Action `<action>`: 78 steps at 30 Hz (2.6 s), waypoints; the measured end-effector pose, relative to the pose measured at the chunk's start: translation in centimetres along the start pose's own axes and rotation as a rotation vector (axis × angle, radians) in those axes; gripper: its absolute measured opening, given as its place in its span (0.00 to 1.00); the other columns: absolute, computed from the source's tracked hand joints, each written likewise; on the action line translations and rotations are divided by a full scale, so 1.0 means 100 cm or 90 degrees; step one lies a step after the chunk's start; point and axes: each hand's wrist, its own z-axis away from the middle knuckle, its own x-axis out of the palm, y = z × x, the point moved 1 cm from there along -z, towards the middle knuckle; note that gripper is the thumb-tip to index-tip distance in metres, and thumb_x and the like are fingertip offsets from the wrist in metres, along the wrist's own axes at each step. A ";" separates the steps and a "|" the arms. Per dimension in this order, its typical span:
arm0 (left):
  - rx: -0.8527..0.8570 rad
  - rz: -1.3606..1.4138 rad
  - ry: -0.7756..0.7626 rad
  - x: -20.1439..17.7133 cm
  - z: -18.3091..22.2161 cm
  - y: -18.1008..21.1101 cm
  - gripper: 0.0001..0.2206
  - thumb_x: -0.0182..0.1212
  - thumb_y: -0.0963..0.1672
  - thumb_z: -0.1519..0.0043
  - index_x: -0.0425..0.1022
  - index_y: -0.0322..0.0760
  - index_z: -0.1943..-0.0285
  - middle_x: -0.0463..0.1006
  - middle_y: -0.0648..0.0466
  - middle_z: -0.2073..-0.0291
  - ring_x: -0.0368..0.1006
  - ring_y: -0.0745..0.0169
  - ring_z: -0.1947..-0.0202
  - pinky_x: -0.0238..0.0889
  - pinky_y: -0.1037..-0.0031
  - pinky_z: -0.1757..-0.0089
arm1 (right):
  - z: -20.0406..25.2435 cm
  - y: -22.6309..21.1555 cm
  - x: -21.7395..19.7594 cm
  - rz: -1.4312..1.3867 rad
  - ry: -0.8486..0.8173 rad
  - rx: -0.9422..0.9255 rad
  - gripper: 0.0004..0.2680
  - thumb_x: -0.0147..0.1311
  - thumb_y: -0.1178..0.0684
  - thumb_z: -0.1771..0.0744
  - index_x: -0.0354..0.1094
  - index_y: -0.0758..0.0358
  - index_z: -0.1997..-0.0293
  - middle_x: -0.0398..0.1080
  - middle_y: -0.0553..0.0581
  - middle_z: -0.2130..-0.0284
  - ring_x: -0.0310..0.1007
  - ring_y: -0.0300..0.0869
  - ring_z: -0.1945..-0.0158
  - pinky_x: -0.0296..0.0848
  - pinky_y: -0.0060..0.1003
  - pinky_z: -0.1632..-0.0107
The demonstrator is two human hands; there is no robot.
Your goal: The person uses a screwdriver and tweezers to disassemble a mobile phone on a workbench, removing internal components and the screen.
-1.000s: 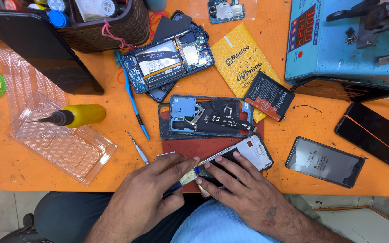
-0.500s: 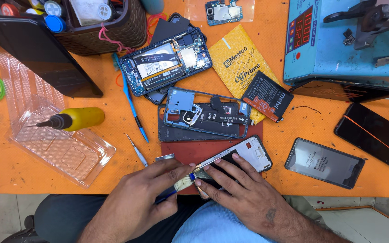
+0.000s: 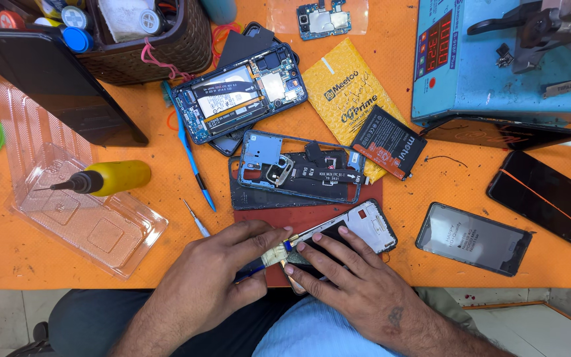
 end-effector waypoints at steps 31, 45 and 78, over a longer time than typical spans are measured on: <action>0.019 -0.030 0.019 0.010 -0.025 0.019 0.29 0.71 0.47 0.49 0.72 0.46 0.35 0.75 0.52 0.43 0.78 0.47 0.51 0.74 0.59 0.58 | 0.002 0.003 -0.001 -0.019 -0.026 -0.006 0.18 0.45 0.50 0.32 0.63 0.55 0.34 0.58 0.60 0.35 0.51 0.54 0.27 0.45 0.60 0.27; 0.048 -0.056 0.021 0.004 -0.026 0.023 0.29 0.70 0.47 0.48 0.71 0.43 0.35 0.73 0.48 0.42 0.77 0.43 0.50 0.73 0.58 0.57 | 0.003 0.003 0.000 -0.019 -0.007 -0.005 0.17 0.46 0.50 0.32 0.63 0.54 0.33 0.59 0.60 0.35 0.52 0.53 0.27 0.45 0.59 0.27; -0.099 0.010 0.042 0.003 0.079 -0.019 0.32 0.68 0.42 0.49 0.73 0.54 0.30 0.77 0.55 0.39 0.78 0.52 0.46 0.73 0.67 0.51 | -0.005 -0.002 -0.001 0.011 -0.017 0.004 0.23 0.52 0.54 0.37 0.62 0.50 0.33 0.61 0.57 0.37 0.55 0.53 0.30 0.51 0.59 0.30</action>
